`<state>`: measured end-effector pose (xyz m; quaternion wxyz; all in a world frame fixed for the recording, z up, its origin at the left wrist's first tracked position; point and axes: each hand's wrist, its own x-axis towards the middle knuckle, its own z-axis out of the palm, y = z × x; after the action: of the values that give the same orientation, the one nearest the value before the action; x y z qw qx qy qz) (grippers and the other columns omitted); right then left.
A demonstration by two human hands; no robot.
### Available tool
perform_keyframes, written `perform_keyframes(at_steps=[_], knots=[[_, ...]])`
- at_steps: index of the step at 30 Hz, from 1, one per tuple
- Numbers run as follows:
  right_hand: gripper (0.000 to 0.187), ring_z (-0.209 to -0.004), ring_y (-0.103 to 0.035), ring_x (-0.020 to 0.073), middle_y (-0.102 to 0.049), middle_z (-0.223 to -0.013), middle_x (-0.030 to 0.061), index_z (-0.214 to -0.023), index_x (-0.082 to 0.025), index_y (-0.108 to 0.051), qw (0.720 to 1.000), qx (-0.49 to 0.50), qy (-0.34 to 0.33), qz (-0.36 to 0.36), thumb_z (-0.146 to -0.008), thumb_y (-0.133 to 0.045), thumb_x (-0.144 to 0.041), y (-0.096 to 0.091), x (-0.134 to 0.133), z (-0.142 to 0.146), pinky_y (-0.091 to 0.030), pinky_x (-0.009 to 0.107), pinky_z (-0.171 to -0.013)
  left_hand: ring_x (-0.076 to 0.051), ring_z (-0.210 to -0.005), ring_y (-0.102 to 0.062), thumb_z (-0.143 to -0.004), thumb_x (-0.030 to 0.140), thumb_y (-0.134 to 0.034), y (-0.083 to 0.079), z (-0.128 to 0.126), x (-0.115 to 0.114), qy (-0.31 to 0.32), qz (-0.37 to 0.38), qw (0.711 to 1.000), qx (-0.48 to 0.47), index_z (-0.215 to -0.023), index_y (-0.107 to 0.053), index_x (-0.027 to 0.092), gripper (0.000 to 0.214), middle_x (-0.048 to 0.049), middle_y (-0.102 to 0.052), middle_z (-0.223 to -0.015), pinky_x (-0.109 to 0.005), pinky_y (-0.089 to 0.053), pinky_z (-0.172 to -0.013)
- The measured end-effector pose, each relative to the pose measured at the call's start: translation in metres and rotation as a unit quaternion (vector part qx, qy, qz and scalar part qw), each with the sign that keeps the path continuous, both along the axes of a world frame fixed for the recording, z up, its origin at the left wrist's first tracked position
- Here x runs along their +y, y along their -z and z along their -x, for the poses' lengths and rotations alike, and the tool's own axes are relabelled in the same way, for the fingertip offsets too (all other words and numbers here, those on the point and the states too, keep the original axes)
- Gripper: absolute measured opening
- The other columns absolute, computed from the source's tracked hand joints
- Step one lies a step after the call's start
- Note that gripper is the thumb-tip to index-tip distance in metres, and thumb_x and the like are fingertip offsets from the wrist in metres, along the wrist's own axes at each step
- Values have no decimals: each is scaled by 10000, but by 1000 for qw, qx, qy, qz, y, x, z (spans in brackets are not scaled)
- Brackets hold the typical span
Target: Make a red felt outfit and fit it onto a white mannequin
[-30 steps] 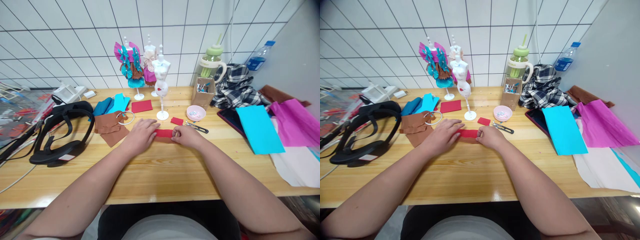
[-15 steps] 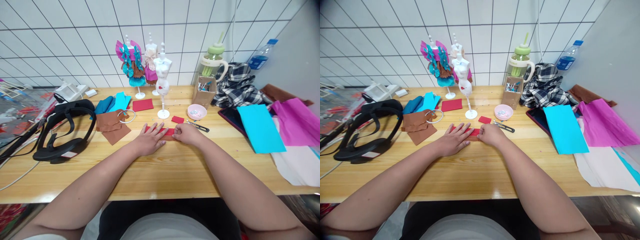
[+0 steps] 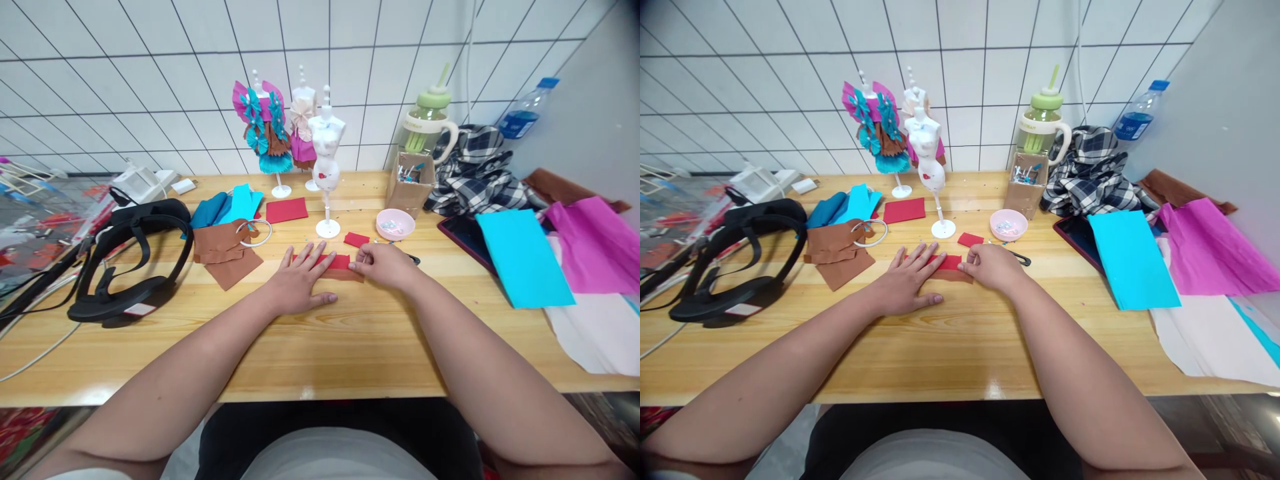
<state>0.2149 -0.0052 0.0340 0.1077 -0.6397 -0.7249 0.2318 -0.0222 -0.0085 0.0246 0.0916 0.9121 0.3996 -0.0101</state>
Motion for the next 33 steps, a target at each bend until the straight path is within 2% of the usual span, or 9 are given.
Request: perform_keyframes(at_steps=[2,3,6,9,13,20,26,29,33], knots=[[234,-633,-557,128,-673,-743,-2,-832,-218,-660,999,46,7,-25,-841,-593,-442,-1,-1,1,-312,243,-535,-360,-1461,-99,-848,674,-430,-5,4,3,3,-11,999,-36,-1535,-70,266,877,-107,-91,-1615,-614,-40,-1121],[213,-633,-558,128,-673,-738,-5,-854,-219,-666,997,61,5,-39,-850,-588,-417,-1,-2,2,-320,243,-542,-355,-1447,-153,-845,639,-475,-8,7,5,0,-24,998,-57,-1530,-114,261,861,-115,-160,-1602,-602,-48,-1123],[158,-726,-582,153,-689,-778,4,-881,-228,-695,992,68,-55,-96,-853,-593,-345,-3,-5,5,-372,257,-617,-321,-1295,-395,-803,538,-606,-20,18,14,2,-49,994,-94,-1364,-460,243,651,-113,-485,-1404,-524,-174,-1100],[177,-924,-579,207,-701,-931,36,-942,-235,-721,977,46,-155,-139,-839,-623,-339,-2,-8,12,-412,307,-773,-264,-1100,-527,-810,468,-622,-29,28,22,33,-27,996,-80,-1048,-659,239,332,-62,-641,-1135,-438,-294,-1000],[278,-983,-559,236,-674,-1050,68,-1070,-226,-706,969,-1,-203,-140,-838,-635,-362,0,-10,16,-416,361,-857,-215,-1031,-576,-863,379,-568,-32,35,26,57,0,997,-53,-1002,-704,278,219,-19,-678,-1097,-424,-273,-1005],[255,-955,-570,228,-665,-1052,64,-1073,-233,-709,970,-33,-196,-136,-840,-635,-303,1,-9,12,-427,354,-832,-242,-1132,-566,-858,388,-568,-31,45,29,14,-2,999,-29,-1057,-711,333,251,-13,-672,-1187,-512,-185,-1078],[296,-997,-558,250,-675,-1039,69,-1080,-228,-690,968,-37,-188,-164,-823,-658,-373,-1,-12,17,-405,367,-850,-240,-1060,-594,-878,346,-528,-27,43,31,34,-29,998,-46,-1005,-733,307,245,-27,-696,-1125,-495,-246,-1054],[223,-915,-572,233,-679,-960,69,-959,-216,-702,968,-53,-192,-155,-809,-669,-378,-1,-12,20,-396,342,-778,-224,-1008,-604,-897,295,-485,-26,40,31,45,-48,996,-57,-967,-733,272,258,-32,-713,-1058,-477,-271,-1042],[102,-809,-571,191,-670,-834,54,-792,-202,-684,972,-37,-175,-150,-825,-623,-276,-1,-14,21,-367,302,-700,-222,-982,-598,-910,276,-467,-25,36,30,44,-76,993,-79,-937,-720,239,257,-43,-710,-1005,-433,-341,-985]])
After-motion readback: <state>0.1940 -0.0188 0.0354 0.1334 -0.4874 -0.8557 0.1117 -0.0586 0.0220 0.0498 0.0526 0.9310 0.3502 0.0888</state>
